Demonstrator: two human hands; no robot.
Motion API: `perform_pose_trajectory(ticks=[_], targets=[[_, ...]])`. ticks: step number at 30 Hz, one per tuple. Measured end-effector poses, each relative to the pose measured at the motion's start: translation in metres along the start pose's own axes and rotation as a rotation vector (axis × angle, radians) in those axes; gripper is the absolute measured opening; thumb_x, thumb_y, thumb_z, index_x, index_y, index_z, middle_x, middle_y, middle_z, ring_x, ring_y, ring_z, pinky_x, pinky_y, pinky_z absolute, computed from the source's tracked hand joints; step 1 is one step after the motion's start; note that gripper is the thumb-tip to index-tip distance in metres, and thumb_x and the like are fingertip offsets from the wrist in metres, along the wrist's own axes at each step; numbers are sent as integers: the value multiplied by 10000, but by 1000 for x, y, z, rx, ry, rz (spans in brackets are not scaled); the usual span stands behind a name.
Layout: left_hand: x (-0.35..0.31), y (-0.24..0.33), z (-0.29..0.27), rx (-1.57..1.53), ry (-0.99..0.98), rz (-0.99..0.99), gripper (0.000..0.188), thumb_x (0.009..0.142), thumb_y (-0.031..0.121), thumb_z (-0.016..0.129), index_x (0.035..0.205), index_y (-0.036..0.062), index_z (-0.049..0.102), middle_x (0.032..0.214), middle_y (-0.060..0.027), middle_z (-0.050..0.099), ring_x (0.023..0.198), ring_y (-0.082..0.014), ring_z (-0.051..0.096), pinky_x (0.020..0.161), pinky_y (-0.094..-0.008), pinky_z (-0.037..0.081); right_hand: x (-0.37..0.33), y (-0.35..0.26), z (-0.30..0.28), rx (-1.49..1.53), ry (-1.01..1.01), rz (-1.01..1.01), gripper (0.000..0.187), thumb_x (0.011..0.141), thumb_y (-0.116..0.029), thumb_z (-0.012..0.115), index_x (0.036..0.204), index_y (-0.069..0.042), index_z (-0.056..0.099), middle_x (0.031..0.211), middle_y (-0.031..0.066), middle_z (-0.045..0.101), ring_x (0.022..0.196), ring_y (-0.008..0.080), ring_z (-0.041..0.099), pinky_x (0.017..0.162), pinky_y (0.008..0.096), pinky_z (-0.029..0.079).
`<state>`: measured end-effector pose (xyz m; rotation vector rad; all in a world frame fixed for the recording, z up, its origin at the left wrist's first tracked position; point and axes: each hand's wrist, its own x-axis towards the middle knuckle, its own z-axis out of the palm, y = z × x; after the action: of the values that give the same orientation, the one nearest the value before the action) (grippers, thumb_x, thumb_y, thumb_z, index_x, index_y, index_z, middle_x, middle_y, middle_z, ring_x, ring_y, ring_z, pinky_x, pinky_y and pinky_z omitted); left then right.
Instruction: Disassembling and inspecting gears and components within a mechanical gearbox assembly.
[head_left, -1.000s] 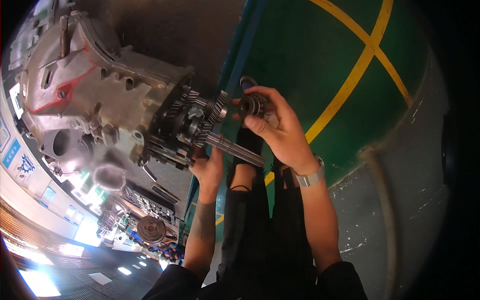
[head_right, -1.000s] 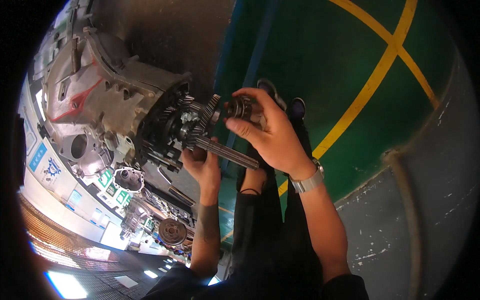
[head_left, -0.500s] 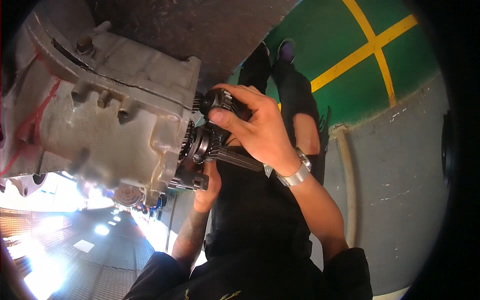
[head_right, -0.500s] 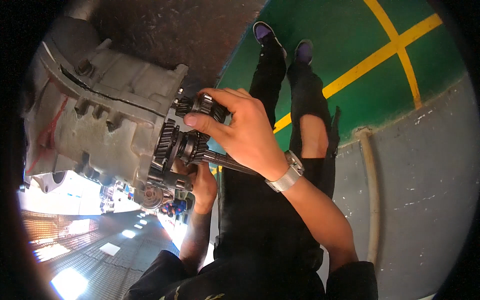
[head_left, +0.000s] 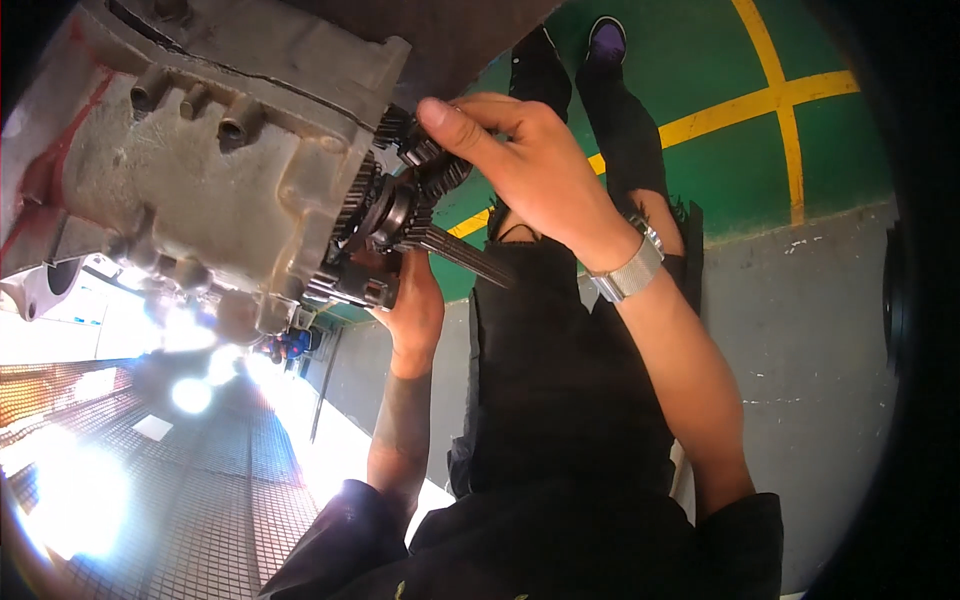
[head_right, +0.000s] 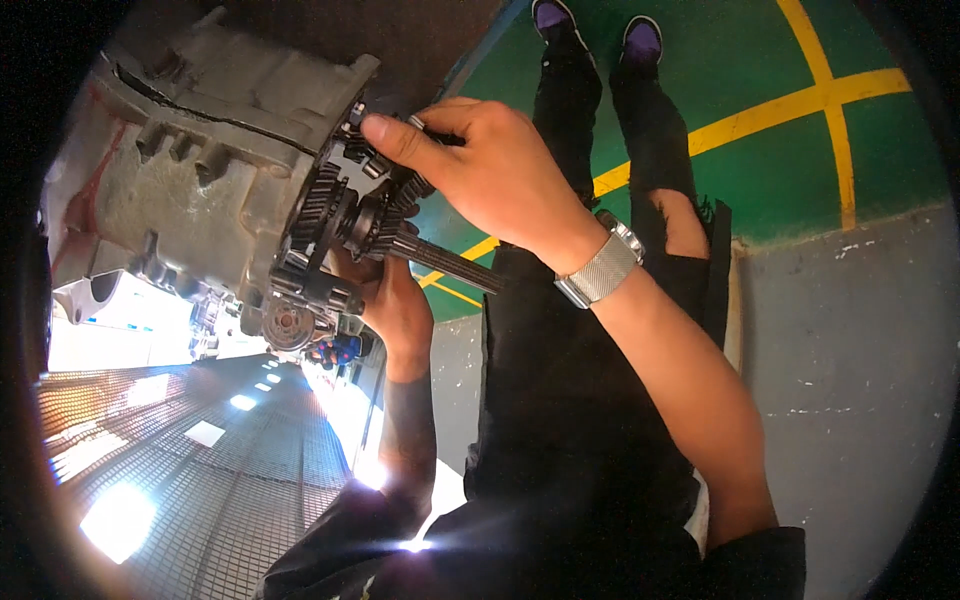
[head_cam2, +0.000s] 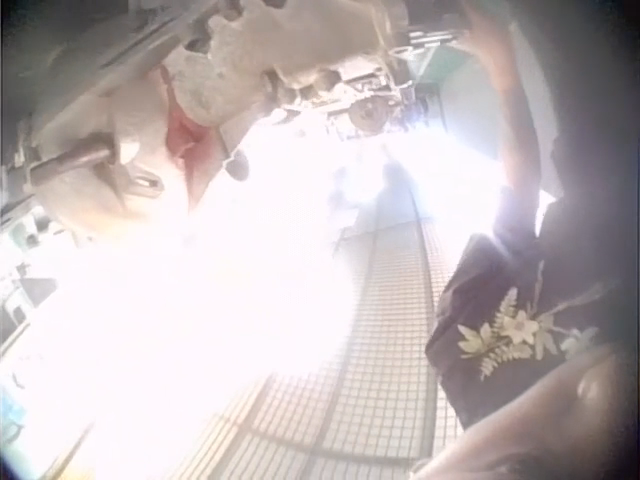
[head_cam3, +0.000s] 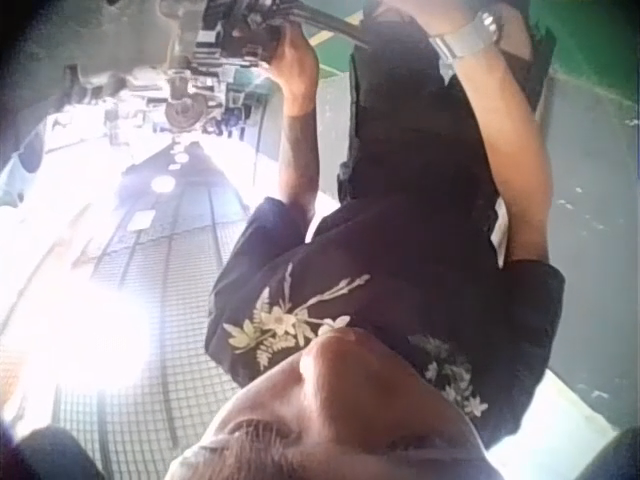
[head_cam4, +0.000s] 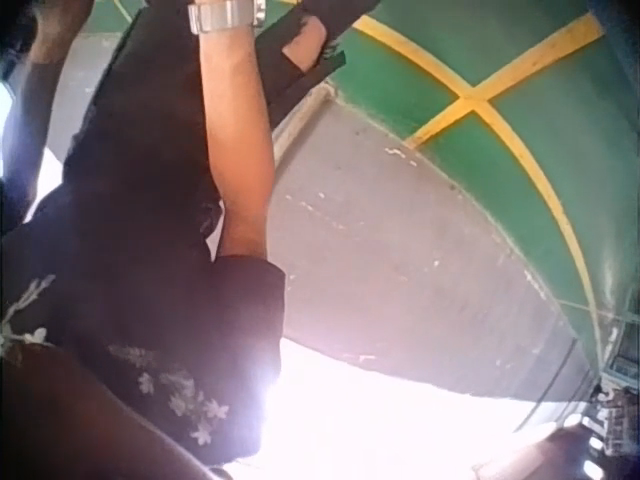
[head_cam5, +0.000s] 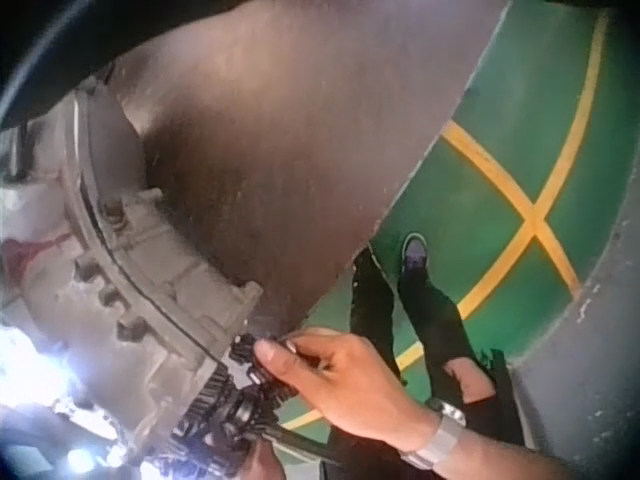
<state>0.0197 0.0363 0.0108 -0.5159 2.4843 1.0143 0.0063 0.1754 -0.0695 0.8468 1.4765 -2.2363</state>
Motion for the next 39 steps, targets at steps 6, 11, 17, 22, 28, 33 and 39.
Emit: perform_pose_trajectory(ticks=[6,11,17,22,28,33,39], targets=[[1,0,2,-84,26,74,465,858,-92,494,1296,-7,364,1059,-147,619,934,-200,627,767,-276,485,4,6,-1,19,11,-95,550,818,-530,616,756,12,687,565,105,558,491,179,512,478,295,370],[-4,-5,0,-78,56,87,503,860,-76,511,1325,-41,324,1107,-165,599,982,-223,616,821,-300,473,7,5,-9,-39,-43,-80,567,811,-549,614,776,11,695,564,96,566,496,165,532,475,281,370],[-11,2,-1,-318,99,61,456,831,-64,570,1263,-33,426,1169,-78,542,929,-118,528,831,-259,423,8,8,-6,23,-52,-65,574,807,-556,616,817,12,701,573,88,586,511,148,548,483,259,378],[-11,2,-1,-516,102,134,372,879,26,559,1231,-29,452,1104,-67,563,895,-122,525,807,-254,415,6,7,-9,37,-55,-51,568,810,-548,618,834,13,702,583,79,593,522,128,549,488,248,382],[-11,10,8,-207,287,49,223,938,137,523,1101,-15,515,1022,-53,561,887,-97,502,821,-244,392,5,-9,-13,46,-101,27,545,821,-523,618,837,16,697,601,64,592,542,106,539,497,245,382],[-7,13,23,-572,386,46,190,938,160,543,1054,11,523,1009,-33,555,918,-107,501,845,-267,399,1,-2,-8,118,-59,10,507,834,-481,622,831,23,679,633,39,570,594,91,501,545,237,378],[-14,6,22,-688,330,-25,293,917,192,576,1148,42,476,1065,-20,532,961,-110,499,849,-261,396,0,-5,-11,154,-82,31,435,854,-398,636,788,32,654,643,20,551,633,65,477,585,233,371]])
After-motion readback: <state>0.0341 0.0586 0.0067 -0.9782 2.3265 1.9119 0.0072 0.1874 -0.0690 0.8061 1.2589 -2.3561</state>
